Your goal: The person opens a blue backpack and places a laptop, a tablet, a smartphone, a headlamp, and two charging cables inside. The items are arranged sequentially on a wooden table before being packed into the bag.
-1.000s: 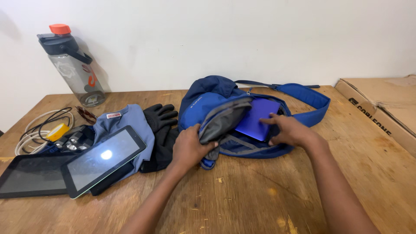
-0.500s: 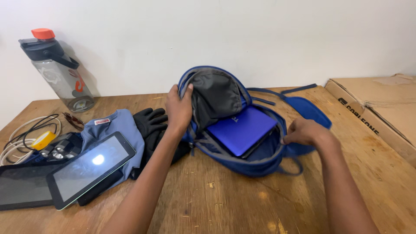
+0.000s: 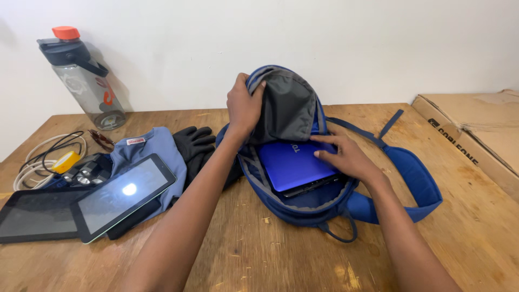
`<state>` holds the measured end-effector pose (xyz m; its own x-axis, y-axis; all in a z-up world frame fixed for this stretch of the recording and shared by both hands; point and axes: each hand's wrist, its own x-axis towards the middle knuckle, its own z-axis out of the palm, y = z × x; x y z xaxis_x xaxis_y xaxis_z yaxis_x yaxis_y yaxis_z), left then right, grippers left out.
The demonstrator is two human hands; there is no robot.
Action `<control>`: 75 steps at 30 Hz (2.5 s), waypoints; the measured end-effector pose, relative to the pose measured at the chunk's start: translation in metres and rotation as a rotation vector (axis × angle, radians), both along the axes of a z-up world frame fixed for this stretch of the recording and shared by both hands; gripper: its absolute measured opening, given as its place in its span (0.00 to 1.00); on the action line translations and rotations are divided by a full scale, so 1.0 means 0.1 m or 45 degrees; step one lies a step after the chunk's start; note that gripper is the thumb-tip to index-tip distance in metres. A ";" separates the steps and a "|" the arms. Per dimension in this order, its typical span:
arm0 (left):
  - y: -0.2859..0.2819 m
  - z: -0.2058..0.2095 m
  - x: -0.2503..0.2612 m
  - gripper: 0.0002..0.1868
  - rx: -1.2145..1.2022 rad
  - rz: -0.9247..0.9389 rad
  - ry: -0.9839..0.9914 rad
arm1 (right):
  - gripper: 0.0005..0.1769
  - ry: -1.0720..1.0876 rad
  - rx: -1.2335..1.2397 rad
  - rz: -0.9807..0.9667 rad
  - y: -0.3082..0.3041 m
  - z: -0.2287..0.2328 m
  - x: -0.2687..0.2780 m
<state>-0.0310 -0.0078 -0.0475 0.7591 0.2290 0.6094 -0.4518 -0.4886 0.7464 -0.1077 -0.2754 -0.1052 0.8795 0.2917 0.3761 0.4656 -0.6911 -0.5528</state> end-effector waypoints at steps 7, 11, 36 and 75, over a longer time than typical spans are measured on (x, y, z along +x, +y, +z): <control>0.20 -0.51 -0.48 0.26 1.113 0.065 -0.613 | 0.31 0.022 0.216 -0.012 -0.03 -0.08 0.08; 0.24 -0.59 -0.62 0.42 1.442 -0.026 -0.247 | 0.25 -0.041 0.096 -0.231 -0.08 -0.03 0.11; -0.69 -0.49 0.12 0.17 0.538 -0.112 0.133 | 0.80 0.575 -0.456 -0.532 -0.32 0.22 0.02; 0.14 -1.13 -0.51 0.17 0.575 -0.092 0.124 | 0.55 0.287 -0.556 -0.534 -0.14 0.32 -0.01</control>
